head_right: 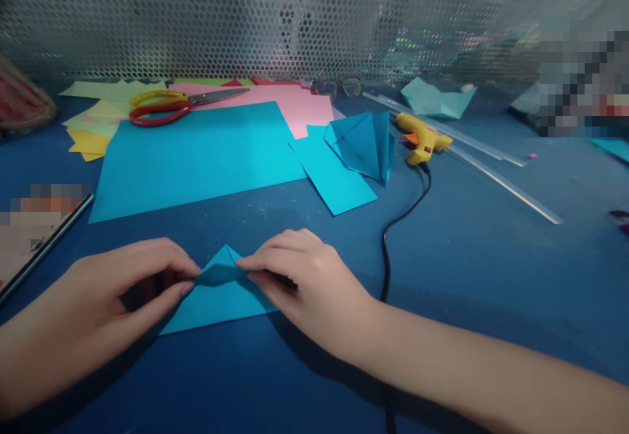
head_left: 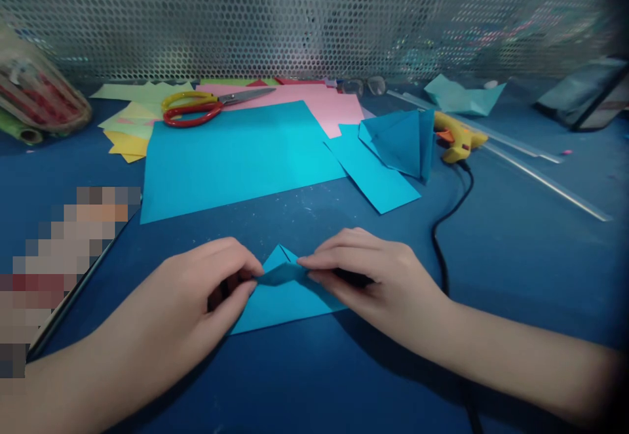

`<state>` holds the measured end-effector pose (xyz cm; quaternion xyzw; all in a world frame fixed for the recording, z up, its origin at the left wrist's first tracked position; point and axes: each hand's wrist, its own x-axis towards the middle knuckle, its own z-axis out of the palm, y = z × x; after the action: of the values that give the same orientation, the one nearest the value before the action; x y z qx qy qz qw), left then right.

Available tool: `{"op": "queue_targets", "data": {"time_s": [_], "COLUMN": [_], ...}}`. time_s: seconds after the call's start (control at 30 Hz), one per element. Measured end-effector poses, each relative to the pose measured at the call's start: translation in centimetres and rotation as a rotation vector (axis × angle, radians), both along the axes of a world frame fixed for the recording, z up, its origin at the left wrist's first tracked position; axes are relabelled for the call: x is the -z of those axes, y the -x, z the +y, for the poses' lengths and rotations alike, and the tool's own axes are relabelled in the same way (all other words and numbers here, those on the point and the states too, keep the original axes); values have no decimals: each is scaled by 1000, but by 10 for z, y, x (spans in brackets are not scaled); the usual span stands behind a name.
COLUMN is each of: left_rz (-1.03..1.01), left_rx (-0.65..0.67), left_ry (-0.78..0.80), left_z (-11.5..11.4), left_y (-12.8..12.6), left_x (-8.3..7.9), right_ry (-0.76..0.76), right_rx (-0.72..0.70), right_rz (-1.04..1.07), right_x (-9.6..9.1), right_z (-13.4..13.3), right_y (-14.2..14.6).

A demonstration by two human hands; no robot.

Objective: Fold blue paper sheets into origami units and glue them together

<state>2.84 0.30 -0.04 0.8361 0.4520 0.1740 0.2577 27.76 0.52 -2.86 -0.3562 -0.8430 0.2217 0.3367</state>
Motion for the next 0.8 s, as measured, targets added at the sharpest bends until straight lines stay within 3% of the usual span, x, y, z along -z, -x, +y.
{"op": "queue_targets", "data": {"time_s": [0.17,0.4,0.6,0.8], "left_rz": [6,216,326,333], "left_rx": [102,411,502,513], "left_ry": [-97,-569,-750,-774], "left_z": [2,1,0,-2], "left_y": [2,7,3,2], "left_x": [3,4,-4,-3], "right_ry": [-126,-298,-344,-387], "right_rx": [-130,-264,-323,-333], "right_rz": [-49,-175,-251,-249], "right_x": [-1,-6,-14,-13], "right_z": [2,6,7,8], "right_y": [-4,-5,-3,-2]}}
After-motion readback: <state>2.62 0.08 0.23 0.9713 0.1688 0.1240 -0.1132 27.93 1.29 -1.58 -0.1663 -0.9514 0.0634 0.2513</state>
